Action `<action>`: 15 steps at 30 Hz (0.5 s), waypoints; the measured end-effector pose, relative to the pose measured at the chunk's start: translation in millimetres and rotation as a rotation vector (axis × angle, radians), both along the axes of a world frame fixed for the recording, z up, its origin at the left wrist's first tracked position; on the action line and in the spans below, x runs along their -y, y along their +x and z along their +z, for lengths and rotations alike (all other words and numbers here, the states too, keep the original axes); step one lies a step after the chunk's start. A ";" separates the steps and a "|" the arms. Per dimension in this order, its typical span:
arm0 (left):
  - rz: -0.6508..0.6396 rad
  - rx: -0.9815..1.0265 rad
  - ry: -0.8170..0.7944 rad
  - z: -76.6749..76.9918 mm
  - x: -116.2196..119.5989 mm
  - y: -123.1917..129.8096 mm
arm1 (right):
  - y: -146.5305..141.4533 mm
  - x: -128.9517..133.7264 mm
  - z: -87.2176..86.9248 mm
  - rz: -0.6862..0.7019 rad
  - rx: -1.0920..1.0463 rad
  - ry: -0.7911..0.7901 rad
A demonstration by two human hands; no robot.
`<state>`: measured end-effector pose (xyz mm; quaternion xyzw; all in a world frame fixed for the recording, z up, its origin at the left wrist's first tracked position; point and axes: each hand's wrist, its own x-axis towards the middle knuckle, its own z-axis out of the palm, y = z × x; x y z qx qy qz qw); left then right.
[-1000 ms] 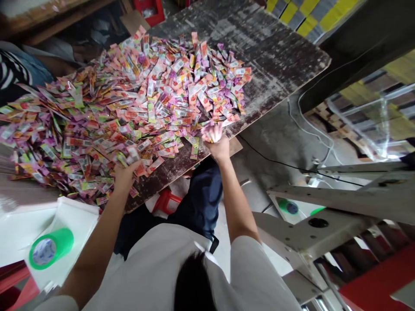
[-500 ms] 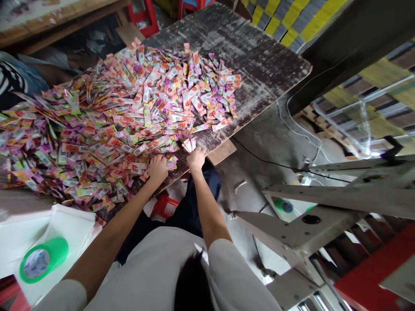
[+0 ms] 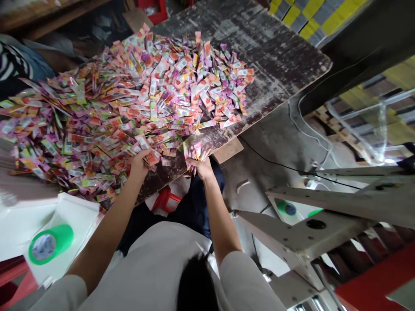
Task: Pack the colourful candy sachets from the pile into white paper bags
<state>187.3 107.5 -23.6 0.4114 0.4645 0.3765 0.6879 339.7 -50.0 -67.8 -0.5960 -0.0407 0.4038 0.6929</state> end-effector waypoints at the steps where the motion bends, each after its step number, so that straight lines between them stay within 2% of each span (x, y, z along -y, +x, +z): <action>1: 0.007 0.023 -0.053 1.9 1.7 -2.8 | -5.4 -7.2 5.6 0.027 0.012 0.001; 4: -0.080 0.046 -0.082 6.0 15.4 -16.0 | -26.2 -30.5 21.2 0.156 0.099 0.055; 7: -0.139 0.098 -0.065 9.2 35.9 -32.4 | -52.2 -45.9 28.3 0.371 0.166 0.125; 11: -0.138 0.060 0.010 9.2 54.5 -49.8 | -83.8 -47.1 21.7 0.540 0.084 0.130; 15: -0.043 0.019 0.127 0.8 48.4 -61.5 | -103.6 -48.6 11.1 0.656 -0.098 0.105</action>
